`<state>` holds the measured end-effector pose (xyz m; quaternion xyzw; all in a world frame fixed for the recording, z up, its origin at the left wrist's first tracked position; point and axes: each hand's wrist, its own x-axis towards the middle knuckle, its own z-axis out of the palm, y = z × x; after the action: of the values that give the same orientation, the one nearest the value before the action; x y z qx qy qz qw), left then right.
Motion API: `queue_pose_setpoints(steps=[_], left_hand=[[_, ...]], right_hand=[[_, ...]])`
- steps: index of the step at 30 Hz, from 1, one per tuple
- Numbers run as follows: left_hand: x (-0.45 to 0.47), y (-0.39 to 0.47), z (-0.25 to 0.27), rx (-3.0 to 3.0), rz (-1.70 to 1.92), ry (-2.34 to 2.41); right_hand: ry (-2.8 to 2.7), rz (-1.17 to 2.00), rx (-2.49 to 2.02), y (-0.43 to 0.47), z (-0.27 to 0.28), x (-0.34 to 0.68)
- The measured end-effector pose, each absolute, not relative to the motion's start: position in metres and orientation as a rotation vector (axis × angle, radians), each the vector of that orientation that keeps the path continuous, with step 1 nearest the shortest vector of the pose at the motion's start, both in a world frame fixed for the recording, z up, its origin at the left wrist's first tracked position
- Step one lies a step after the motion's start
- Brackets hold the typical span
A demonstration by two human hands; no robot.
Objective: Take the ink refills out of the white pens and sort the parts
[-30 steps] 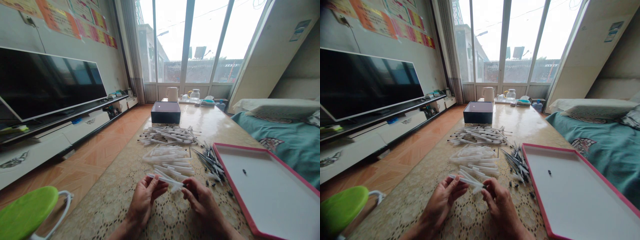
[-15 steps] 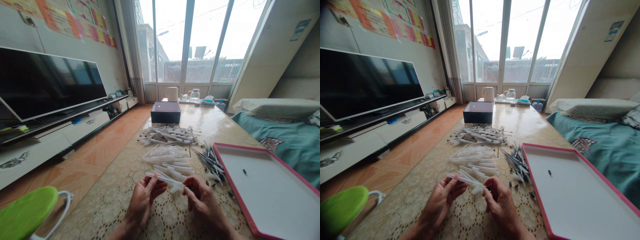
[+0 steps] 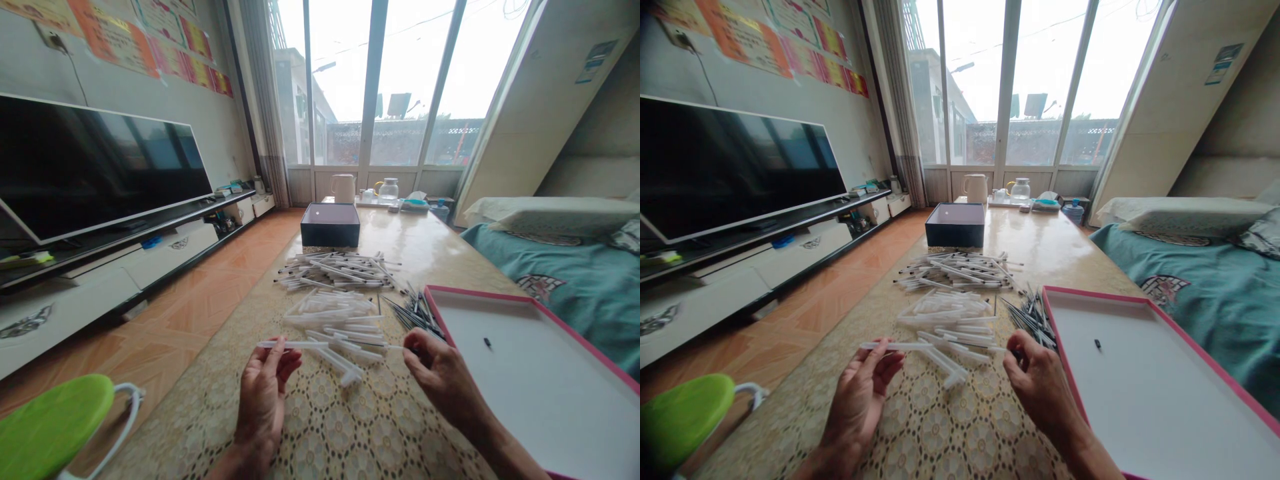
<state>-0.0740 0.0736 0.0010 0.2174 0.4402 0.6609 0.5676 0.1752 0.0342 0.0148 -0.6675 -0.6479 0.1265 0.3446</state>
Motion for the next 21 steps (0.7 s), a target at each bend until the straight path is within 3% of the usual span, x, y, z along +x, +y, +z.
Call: queue_pose_setpoints(steps=[9, 15, 21], left_hand=[[-0.060, 0.066, 0.005, 0.981, 1.196, 1.182], [-0.059, 0.065, -0.004, 0.983, 1.276, 1.238], [-0.062, 0.064, -0.004, 0.940, 1.280, 1.223]], right_hand=[[-1.456, -0.440, -2.389, 0.038, 0.016, 0.212], [-1.501, -0.406, -2.299, 0.038, 0.016, 0.206], [-1.897, 0.117, -1.972, 0.050, 0.026, 0.157]])
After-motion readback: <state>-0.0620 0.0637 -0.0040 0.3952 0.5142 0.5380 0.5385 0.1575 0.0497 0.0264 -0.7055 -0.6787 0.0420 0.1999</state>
